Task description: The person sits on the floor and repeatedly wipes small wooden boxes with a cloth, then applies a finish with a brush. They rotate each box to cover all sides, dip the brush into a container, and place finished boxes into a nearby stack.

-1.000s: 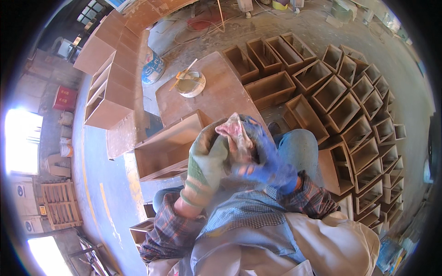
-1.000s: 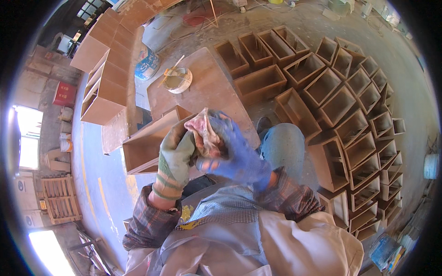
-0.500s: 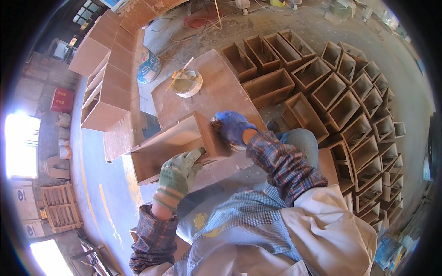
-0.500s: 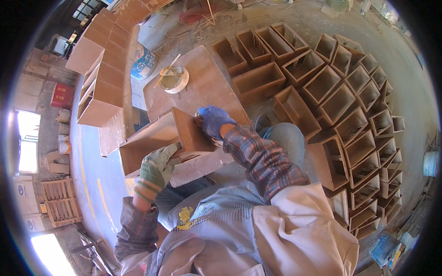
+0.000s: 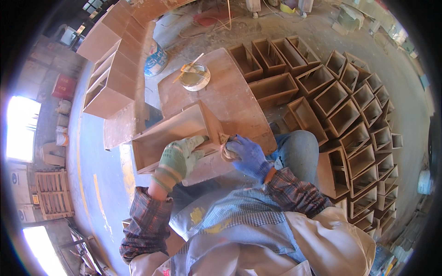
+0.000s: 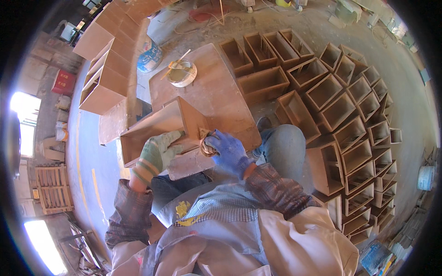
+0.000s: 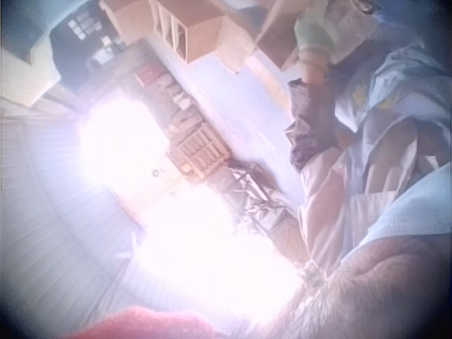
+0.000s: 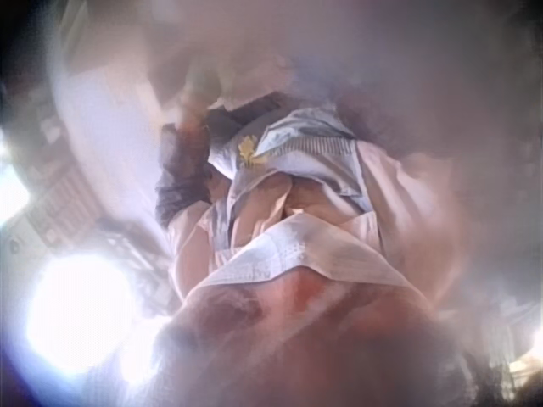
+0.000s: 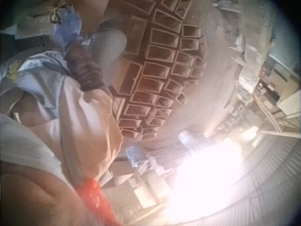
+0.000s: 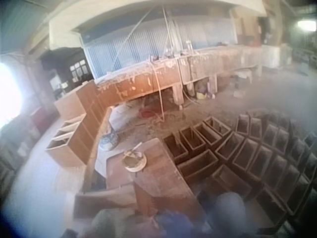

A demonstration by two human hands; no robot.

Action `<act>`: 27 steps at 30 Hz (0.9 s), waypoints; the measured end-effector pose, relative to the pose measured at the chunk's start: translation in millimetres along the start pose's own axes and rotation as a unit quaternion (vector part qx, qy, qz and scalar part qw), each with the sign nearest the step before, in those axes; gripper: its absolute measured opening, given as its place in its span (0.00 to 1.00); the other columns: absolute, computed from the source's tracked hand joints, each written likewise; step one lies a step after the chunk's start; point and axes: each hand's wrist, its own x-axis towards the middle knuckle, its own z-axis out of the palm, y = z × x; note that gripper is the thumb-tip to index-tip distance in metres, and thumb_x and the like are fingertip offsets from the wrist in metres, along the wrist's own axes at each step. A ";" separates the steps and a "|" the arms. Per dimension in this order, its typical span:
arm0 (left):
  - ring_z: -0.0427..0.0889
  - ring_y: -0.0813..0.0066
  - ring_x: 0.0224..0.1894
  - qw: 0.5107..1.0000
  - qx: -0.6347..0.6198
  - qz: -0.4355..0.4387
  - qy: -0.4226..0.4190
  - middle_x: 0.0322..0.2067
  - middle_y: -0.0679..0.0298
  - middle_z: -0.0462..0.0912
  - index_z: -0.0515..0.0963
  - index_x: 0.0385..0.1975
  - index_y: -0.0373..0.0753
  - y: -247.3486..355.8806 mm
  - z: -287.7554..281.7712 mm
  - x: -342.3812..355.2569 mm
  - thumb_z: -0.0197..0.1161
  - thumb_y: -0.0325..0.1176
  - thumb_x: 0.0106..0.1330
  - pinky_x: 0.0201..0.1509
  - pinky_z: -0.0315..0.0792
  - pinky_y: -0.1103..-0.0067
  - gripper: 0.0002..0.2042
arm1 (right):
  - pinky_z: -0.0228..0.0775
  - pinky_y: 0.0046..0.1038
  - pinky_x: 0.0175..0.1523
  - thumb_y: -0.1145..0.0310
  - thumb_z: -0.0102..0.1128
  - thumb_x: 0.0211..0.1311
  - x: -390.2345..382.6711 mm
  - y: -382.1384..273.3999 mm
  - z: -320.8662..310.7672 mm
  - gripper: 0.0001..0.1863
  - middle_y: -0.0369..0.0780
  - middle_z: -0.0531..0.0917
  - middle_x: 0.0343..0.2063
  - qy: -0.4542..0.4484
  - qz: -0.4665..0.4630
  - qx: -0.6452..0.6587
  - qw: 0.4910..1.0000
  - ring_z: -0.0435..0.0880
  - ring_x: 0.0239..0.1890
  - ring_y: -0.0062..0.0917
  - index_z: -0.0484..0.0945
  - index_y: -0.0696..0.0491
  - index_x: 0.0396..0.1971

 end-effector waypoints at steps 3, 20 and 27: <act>0.84 0.47 0.49 0.998 -0.056 -0.035 0.013 0.48 0.48 0.85 0.83 0.52 0.37 -3.4 2.8 4.4 0.65 0.34 0.66 0.55 0.76 0.64 0.16 | 0.79 0.45 0.48 0.66 0.66 0.59 4.9 8.8 11.6 0.16 0.49 0.81 0.46 -0.115 0.072 -0.113 0.984 0.84 0.44 0.47 0.80 0.50 0.48; 0.82 0.46 0.52 0.999 -0.005 -0.049 0.011 0.50 0.47 0.84 0.81 0.55 0.39 3.2 2.4 40.5 0.63 0.37 0.67 0.58 0.75 0.63 0.18 | 0.79 0.46 0.46 0.65 0.68 0.57 21.6 26.1 13.2 0.15 0.50 0.79 0.45 0.002 0.171 -0.079 0.982 0.84 0.44 0.49 0.80 0.44 0.46; 0.84 0.47 0.52 0.993 0.096 -0.066 0.020 0.52 0.45 0.84 0.77 0.59 0.34 1.3 -27.3 20.0 0.72 0.45 0.61 0.59 0.76 0.65 0.29 | 0.79 0.46 0.47 0.58 0.70 0.57 9.2 -2.3 -2.3 0.23 0.50 0.79 0.45 -0.010 0.215 -0.083 0.973 0.84 0.44 0.50 0.73 0.49 0.50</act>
